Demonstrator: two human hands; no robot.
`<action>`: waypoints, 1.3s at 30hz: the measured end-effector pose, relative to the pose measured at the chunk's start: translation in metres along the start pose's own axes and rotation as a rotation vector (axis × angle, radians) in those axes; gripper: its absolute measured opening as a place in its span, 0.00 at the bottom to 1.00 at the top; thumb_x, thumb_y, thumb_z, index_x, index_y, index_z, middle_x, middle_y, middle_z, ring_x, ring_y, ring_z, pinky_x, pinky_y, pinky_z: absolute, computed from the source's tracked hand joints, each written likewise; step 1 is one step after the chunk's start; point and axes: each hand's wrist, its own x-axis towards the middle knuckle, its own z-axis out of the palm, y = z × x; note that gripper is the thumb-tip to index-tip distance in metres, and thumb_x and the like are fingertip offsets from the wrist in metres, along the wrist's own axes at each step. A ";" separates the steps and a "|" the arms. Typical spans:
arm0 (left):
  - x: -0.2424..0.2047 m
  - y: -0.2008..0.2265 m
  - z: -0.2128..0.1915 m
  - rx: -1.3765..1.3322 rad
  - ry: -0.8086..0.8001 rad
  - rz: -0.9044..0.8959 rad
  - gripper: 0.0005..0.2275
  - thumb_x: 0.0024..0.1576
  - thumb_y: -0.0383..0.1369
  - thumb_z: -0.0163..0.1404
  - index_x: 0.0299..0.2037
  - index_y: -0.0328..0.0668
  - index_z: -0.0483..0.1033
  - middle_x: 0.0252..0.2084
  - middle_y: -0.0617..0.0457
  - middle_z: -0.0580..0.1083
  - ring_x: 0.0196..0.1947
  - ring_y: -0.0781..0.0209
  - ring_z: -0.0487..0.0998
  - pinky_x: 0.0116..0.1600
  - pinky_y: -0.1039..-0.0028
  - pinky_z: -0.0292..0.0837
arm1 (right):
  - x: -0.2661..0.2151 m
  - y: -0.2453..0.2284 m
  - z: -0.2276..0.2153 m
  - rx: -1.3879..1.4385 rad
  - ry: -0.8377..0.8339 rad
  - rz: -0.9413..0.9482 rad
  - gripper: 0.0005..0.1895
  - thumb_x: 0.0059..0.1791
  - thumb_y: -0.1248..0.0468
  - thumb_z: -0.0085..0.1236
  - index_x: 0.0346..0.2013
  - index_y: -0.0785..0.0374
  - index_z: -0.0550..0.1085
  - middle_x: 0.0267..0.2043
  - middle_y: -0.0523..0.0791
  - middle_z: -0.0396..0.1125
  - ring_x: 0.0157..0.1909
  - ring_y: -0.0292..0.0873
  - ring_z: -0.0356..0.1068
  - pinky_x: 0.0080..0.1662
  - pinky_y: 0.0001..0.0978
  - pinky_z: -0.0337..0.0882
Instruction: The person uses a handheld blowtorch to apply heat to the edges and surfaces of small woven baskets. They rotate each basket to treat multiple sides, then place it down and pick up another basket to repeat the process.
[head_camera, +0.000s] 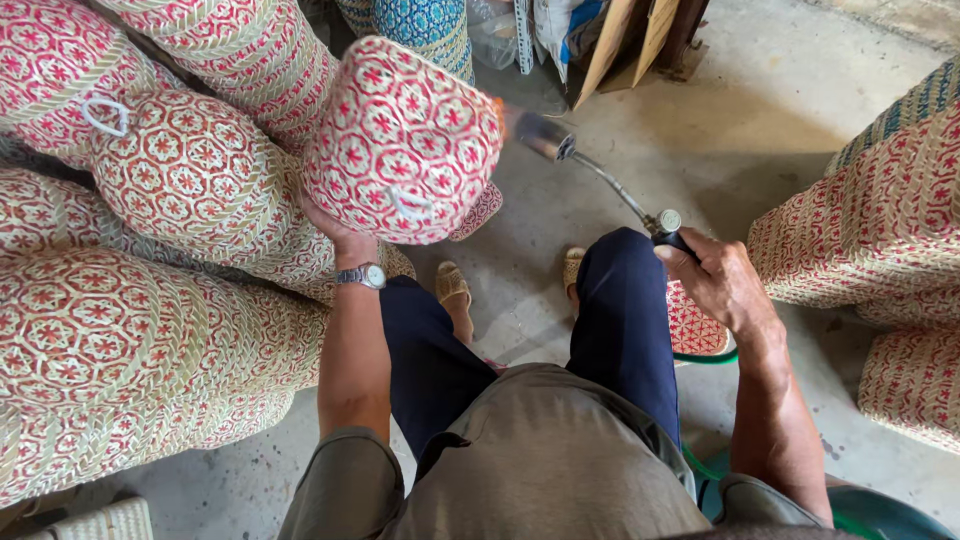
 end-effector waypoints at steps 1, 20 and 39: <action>-0.001 -0.001 0.001 -0.044 0.009 0.004 0.32 0.63 0.51 0.29 0.70 0.36 0.62 0.69 0.39 0.67 0.68 0.39 0.69 0.73 0.48 0.66 | -0.002 0.000 0.001 -0.033 -0.007 0.029 0.17 0.54 0.55 0.59 0.36 0.68 0.72 0.21 0.53 0.62 0.23 0.48 0.56 0.31 0.42 0.64; -0.039 -0.029 0.041 -0.205 0.258 -0.113 0.33 0.62 0.56 0.27 0.71 0.43 0.60 0.72 0.40 0.62 0.71 0.38 0.61 0.70 0.39 0.62 | -0.011 -0.001 0.000 0.140 -0.031 0.153 0.16 0.53 0.57 0.60 0.31 0.69 0.72 0.18 0.48 0.62 0.23 0.39 0.61 0.28 0.40 0.63; -0.023 -0.005 0.057 -0.141 0.180 0.018 0.31 0.64 0.51 0.28 0.70 0.40 0.61 0.70 0.39 0.64 0.70 0.39 0.65 0.70 0.42 0.65 | -0.013 -0.013 0.027 0.055 -0.124 0.004 0.16 0.52 0.54 0.60 0.34 0.67 0.74 0.20 0.50 0.66 0.23 0.40 0.63 0.29 0.39 0.66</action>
